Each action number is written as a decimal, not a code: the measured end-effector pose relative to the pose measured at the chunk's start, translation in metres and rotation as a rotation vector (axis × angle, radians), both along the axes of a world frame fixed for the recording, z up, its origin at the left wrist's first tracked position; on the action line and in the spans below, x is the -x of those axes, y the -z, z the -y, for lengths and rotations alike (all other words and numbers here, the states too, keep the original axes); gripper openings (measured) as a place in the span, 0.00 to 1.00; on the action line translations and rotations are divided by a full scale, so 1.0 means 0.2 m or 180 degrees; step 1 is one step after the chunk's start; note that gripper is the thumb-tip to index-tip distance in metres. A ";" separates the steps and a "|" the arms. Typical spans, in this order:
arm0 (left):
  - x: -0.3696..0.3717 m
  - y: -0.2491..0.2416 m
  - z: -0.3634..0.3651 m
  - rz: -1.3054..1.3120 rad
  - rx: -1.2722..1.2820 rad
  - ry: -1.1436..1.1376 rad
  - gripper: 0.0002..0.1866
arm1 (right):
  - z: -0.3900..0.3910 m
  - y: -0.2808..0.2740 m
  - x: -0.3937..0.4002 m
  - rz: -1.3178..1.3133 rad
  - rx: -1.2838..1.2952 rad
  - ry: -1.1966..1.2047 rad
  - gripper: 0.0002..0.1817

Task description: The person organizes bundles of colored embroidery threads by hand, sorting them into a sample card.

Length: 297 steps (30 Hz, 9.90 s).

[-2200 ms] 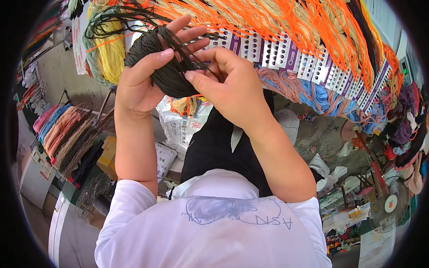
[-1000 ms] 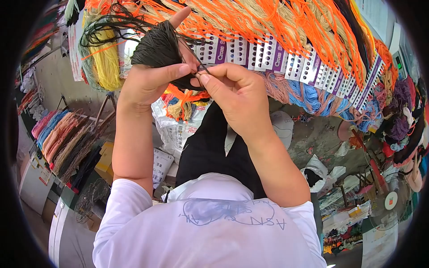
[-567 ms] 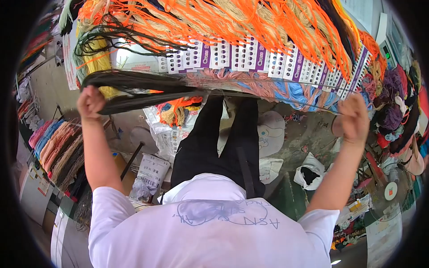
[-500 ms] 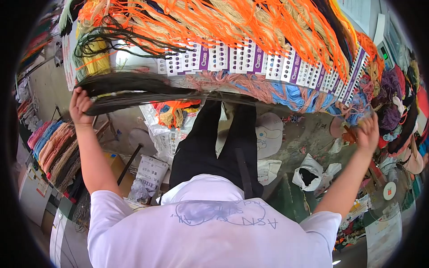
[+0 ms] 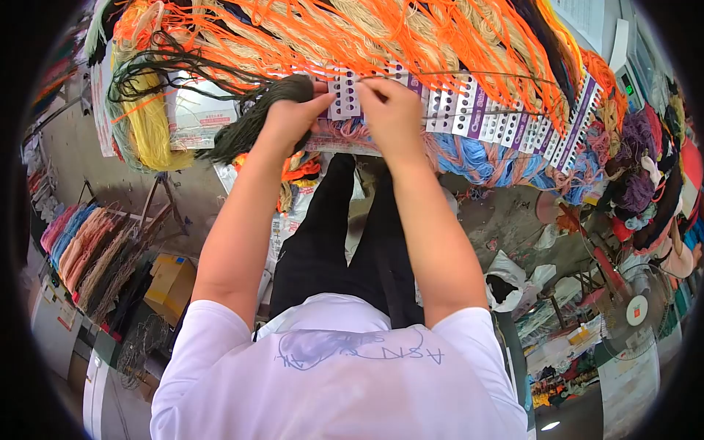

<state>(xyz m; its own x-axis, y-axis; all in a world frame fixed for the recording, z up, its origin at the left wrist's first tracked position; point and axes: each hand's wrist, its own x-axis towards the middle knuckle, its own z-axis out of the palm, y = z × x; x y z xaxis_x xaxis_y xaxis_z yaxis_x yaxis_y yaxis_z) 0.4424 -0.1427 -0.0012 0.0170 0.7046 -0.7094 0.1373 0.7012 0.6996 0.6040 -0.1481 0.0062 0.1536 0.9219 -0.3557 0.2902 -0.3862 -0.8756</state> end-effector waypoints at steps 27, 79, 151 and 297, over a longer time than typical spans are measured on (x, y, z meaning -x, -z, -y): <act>0.20 0.02 -0.03 0.0258 -0.0276 -0.1709 0.06 | 0.00 0.01 0.07 0.2114 -0.0675 -0.1261 0.14; 0.27 -0.63 0.01 0.2158 0.0008 -0.0767 0.18 | 0.07 -0.50 0.23 -0.2737 0.0553 -0.0523 0.08; -0.05 0.06 -0.05 0.0772 -0.1538 0.0381 0.04 | -0.06 -0.01 -0.02 0.1676 -0.2072 -0.1440 0.09; 0.78 -0.58 -0.39 -0.0631 -0.1424 -0.1758 0.07 | -0.02 0.13 -0.22 0.1408 -0.0689 -0.0914 0.05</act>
<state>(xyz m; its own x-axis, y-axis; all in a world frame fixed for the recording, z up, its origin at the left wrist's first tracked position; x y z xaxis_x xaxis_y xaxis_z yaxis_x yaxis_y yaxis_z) 0.2860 -0.0653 0.1140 -0.5227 0.7960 -0.3052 0.0004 0.3582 0.9336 0.6475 -0.1441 -0.0189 -0.0225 0.9933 -0.1130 0.7141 -0.0631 -0.6972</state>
